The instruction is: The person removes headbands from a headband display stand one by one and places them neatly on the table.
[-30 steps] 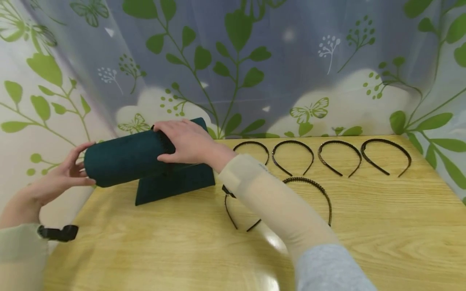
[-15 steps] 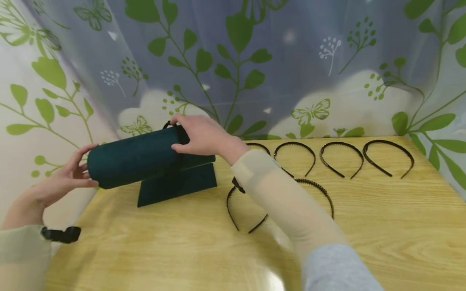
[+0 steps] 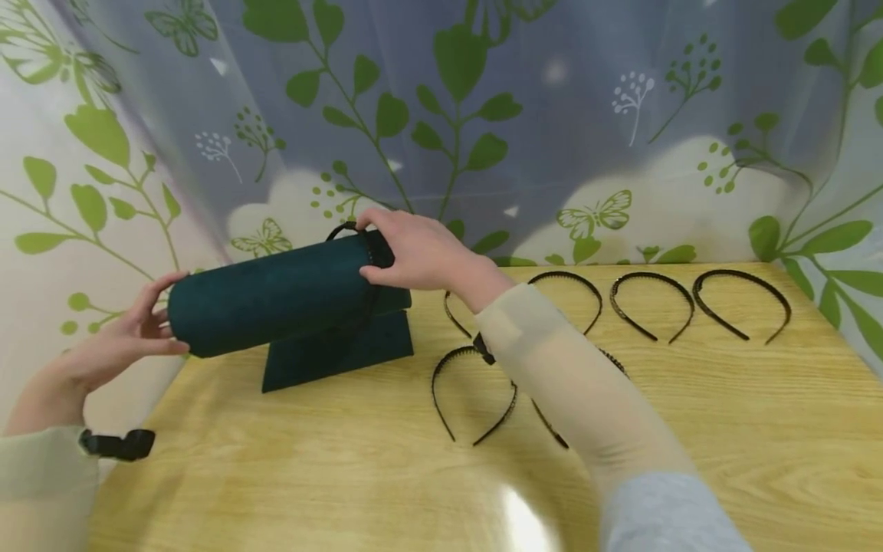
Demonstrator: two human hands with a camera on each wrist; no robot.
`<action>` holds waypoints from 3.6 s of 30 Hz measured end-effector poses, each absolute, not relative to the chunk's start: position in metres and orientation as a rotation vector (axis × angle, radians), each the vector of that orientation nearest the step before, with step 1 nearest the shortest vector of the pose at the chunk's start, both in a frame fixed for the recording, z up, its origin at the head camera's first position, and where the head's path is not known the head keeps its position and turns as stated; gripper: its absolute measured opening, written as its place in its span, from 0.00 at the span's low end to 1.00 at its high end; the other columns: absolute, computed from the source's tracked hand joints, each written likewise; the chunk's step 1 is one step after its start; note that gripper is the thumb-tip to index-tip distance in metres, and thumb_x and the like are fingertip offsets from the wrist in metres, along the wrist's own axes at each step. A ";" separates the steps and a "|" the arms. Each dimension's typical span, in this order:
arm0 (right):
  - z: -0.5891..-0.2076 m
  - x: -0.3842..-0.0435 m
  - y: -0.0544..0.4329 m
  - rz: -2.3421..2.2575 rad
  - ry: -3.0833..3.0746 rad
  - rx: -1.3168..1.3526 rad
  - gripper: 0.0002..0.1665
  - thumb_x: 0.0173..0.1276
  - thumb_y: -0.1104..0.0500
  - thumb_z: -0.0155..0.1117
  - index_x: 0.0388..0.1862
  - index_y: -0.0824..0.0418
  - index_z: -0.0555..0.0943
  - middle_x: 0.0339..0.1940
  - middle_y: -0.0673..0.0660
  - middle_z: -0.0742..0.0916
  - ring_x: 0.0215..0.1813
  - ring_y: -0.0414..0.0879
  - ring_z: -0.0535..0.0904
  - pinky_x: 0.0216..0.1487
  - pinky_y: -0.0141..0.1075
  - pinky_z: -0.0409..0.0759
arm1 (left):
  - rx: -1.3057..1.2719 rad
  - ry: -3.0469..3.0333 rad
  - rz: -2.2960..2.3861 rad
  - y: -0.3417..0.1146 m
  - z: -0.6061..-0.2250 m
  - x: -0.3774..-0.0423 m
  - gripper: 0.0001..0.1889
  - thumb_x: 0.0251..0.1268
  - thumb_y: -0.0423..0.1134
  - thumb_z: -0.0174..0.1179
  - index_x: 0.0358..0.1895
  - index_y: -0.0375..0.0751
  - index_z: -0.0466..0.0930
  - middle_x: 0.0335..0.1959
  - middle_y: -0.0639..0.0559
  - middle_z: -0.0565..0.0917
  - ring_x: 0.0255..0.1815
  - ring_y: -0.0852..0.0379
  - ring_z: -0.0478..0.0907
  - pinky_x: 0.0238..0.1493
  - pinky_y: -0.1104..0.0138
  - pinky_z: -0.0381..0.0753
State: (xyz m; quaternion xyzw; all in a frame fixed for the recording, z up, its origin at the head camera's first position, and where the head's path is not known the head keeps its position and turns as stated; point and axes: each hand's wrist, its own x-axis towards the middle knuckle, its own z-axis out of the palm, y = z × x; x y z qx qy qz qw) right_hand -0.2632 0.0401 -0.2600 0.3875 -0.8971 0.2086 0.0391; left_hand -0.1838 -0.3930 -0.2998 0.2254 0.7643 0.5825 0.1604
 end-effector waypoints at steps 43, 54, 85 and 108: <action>-0.264 -0.272 0.055 0.498 -2.848 1.295 0.66 0.52 0.27 0.68 0.80 0.49 0.46 0.79 0.52 0.53 0.77 0.52 0.49 0.69 0.54 0.56 | 0.633 2.227 1.639 -0.391 -0.297 -0.182 0.48 0.66 0.17 0.51 0.77 0.62 0.38 0.62 0.57 0.67 0.54 0.62 0.77 0.46 0.67 0.78; -0.271 -0.275 0.051 0.421 -2.791 1.366 0.76 0.44 0.28 0.73 0.80 0.55 0.42 0.79 0.55 0.52 0.77 0.52 0.49 0.72 0.48 0.50 | 0.597 2.237 1.626 -0.390 -0.298 -0.181 0.48 0.67 0.19 0.52 0.77 0.64 0.38 0.63 0.58 0.66 0.57 0.63 0.76 0.48 0.67 0.78; -0.306 -0.280 0.074 1.173 -2.761 1.120 0.71 0.43 0.34 0.79 0.78 0.41 0.44 0.78 0.54 0.55 0.74 0.55 0.58 0.64 0.55 0.63 | 0.611 2.226 1.631 -0.390 -0.302 -0.182 0.48 0.67 0.19 0.52 0.77 0.62 0.38 0.62 0.57 0.67 0.55 0.62 0.76 0.47 0.67 0.78; -0.324 -0.284 0.079 1.342 -2.677 1.057 0.65 0.47 0.44 0.82 0.76 0.52 0.52 0.76 0.58 0.59 0.73 0.53 0.59 0.69 0.43 0.59 | 0.630 2.212 1.647 -0.391 -0.301 -0.182 0.47 0.67 0.18 0.51 0.77 0.63 0.38 0.64 0.58 0.64 0.57 0.64 0.75 0.47 0.67 0.78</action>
